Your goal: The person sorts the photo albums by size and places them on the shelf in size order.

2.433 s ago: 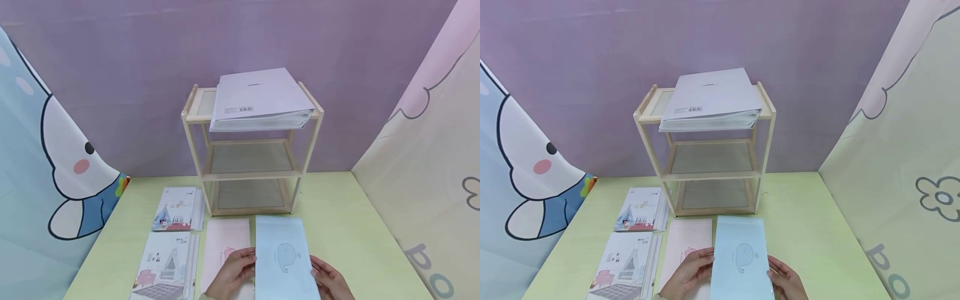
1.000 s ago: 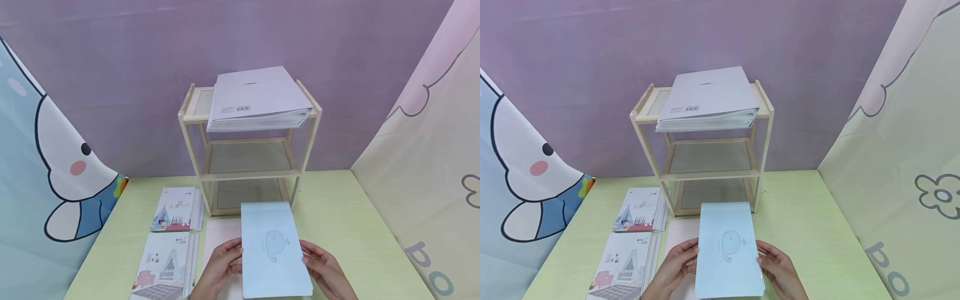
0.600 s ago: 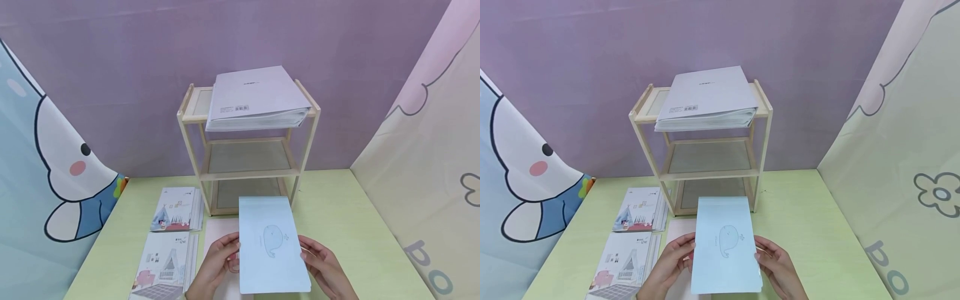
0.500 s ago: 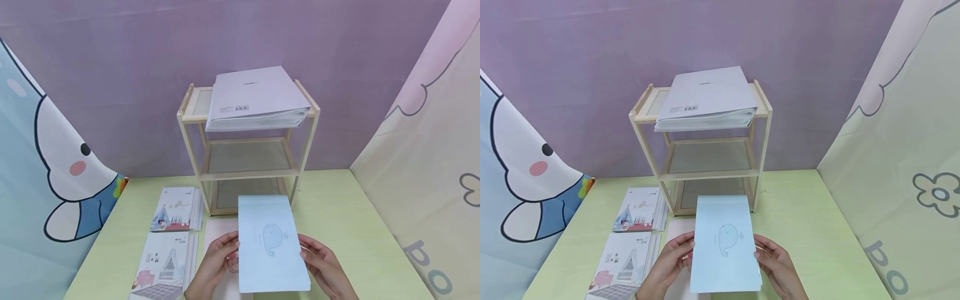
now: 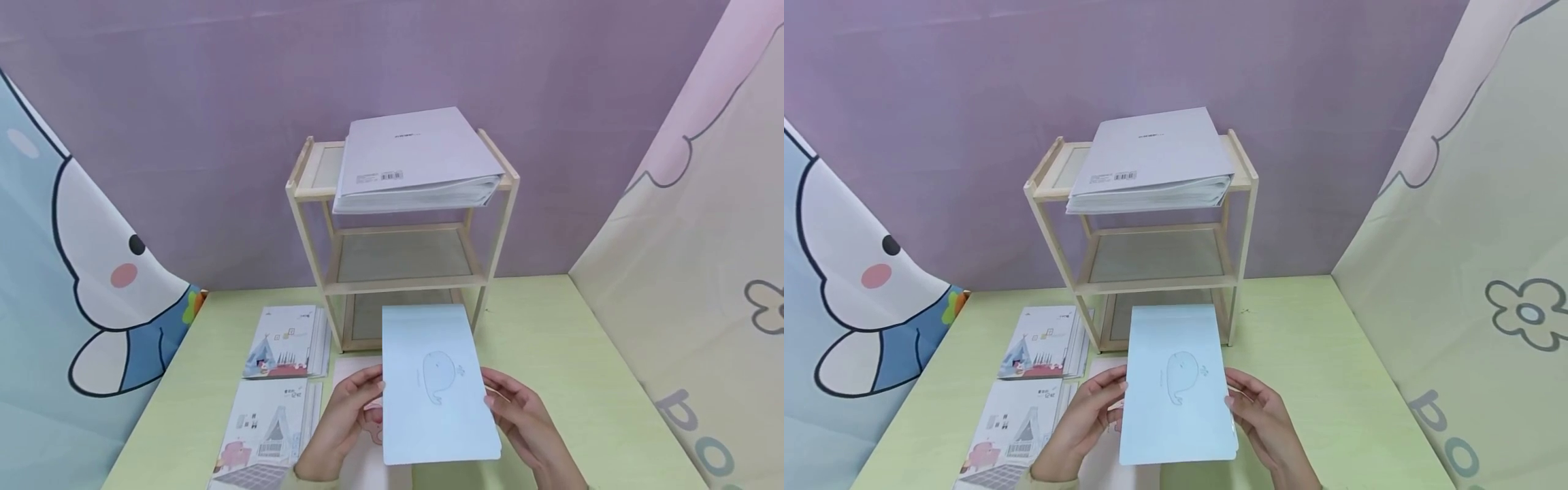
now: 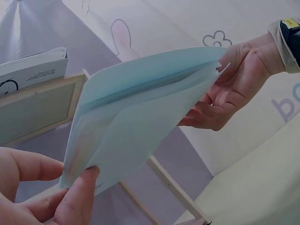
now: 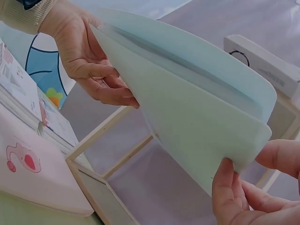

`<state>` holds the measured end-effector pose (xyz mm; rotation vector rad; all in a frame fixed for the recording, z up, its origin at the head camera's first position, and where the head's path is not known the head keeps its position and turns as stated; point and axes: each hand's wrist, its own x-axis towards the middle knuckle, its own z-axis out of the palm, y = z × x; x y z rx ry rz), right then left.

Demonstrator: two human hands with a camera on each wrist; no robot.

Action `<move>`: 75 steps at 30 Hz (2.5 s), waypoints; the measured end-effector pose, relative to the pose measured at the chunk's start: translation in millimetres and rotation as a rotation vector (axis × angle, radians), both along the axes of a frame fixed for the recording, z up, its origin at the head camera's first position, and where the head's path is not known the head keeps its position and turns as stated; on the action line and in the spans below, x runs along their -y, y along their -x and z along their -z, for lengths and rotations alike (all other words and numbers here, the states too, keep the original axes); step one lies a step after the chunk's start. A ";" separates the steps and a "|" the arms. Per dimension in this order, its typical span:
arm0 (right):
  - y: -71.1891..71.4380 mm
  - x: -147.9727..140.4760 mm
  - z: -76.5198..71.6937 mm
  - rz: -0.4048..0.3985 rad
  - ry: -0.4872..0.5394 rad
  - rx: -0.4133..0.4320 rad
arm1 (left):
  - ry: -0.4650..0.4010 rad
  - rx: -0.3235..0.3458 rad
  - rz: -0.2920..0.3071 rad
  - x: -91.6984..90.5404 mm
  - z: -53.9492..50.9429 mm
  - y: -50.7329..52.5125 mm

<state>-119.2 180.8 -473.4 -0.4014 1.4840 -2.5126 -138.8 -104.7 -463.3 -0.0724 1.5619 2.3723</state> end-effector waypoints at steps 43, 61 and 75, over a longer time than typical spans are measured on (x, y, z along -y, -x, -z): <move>23.6 1.0 -42.8 -0.005 -0.019 -0.073 | 0.040 -0.090 -0.049 0.5 -43.8 17.5; 58.1 -0.9 -61.4 0.027 -0.146 -0.019 | 0.139 -0.157 -0.072 -1.4 -46.9 52.4; 82.5 0.0 -73.8 0.019 -0.220 0.050 | 0.173 -0.207 -0.051 -2.8 -54.0 76.8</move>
